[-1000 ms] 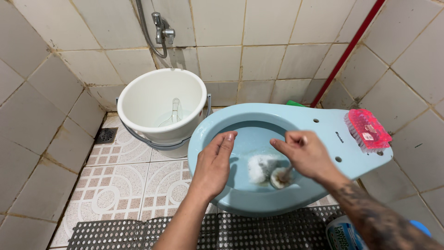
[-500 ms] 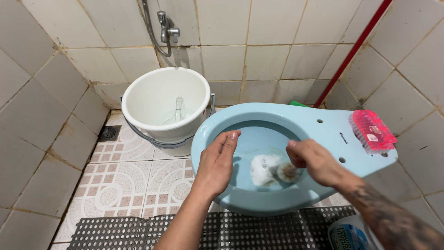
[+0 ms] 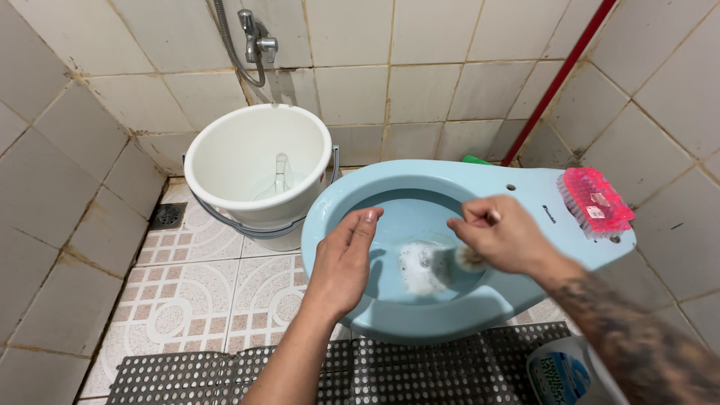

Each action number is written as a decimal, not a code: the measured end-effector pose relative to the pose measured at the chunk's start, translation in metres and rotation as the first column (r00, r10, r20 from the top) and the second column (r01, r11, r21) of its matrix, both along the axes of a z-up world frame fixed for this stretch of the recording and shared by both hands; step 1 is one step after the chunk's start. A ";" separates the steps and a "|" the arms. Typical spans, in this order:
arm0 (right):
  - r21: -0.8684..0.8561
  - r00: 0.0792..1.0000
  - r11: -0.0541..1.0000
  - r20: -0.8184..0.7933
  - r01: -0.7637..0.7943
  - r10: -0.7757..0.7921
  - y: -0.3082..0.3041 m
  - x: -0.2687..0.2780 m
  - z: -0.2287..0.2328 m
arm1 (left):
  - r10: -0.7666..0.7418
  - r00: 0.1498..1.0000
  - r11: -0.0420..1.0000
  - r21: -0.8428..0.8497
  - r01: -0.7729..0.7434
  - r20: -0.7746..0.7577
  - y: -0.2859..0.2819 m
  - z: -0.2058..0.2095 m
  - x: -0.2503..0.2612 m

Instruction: The person scrubs the inside of a light blue toilet bowl with a toilet brush. They repeatedly dip the brush into the water and scrub the bowl's interior surfaces, generating suds. A white bucket and a pink scrubbing pad are visible nearby.

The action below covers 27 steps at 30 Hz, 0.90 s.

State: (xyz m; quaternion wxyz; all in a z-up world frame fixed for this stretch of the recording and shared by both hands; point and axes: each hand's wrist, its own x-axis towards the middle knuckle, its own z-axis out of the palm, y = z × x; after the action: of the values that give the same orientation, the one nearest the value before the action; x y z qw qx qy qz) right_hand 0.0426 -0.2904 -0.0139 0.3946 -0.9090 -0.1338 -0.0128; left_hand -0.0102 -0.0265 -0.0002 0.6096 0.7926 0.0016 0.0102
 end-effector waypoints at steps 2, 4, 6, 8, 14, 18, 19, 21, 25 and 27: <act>0.102 0.997 0.993 0.031 0.065 -0.068 0.009 -0.005 -0.025 | -0.006 1.000 1.000 -0.009 0.006 -0.022 -0.002 0.001 0.000; 0.122 0.994 0.988 0.042 0.099 -0.105 0.011 -0.003 -0.035 | -0.014 1.000 1.000 -0.019 0.013 -0.011 -0.003 0.003 0.000; 0.060 0.993 0.992 0.035 0.107 -0.109 0.012 0.003 -0.034 | -0.025 0.999 0.999 -0.028 0.026 0.029 -0.003 0.003 -0.001; 0.009 0.993 0.993 0.010 0.116 -0.116 0.009 0.011 -0.021 | -0.028 0.999 0.999 -0.020 0.029 0.027 -0.002 0.001 -0.002; 0.011 0.979 0.987 0.121 0.162 -0.162 -0.008 0.027 0.005 | -0.024 1.000 1.000 -0.001 0.024 0.016 -0.001 -0.002 0.000; 0.066 0.959 0.966 0.116 0.251 -0.257 0.005 0.012 -0.031 | -0.027 0.999 1.000 -0.014 0.028 0.018 -0.005 0.000 -0.001; 0.089 0.955 0.959 0.105 0.268 -0.277 0.005 0.008 -0.036 | -0.023 0.999 0.999 -0.022 0.024 0.032 -0.006 0.001 0.000; 0.143 0.948 0.944 0.074 0.299 -0.311 0.013 0.008 -0.041 | -0.011 0.998 1.000 -0.025 0.012 0.058 -0.002 0.001 0.000; 0.000 0.977 0.982 0.100 0.191 -0.190 -0.002 0.027 -0.011 | -0.019 0.999 0.999 -0.045 0.022 0.051 -0.008 -0.004 -0.001; -0.034 0.973 0.985 0.161 0.170 -0.163 -0.006 0.037 0.004 | -0.013 0.999 0.999 -0.034 0.014 0.038 -0.004 -0.004 0.000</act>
State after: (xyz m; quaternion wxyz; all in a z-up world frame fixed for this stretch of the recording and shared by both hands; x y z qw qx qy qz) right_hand 0.0797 -0.2965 -0.0096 0.3585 -0.9222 -0.0882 -0.1147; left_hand -0.0102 -0.0302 -0.0040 0.6229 0.7819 -0.0152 0.0210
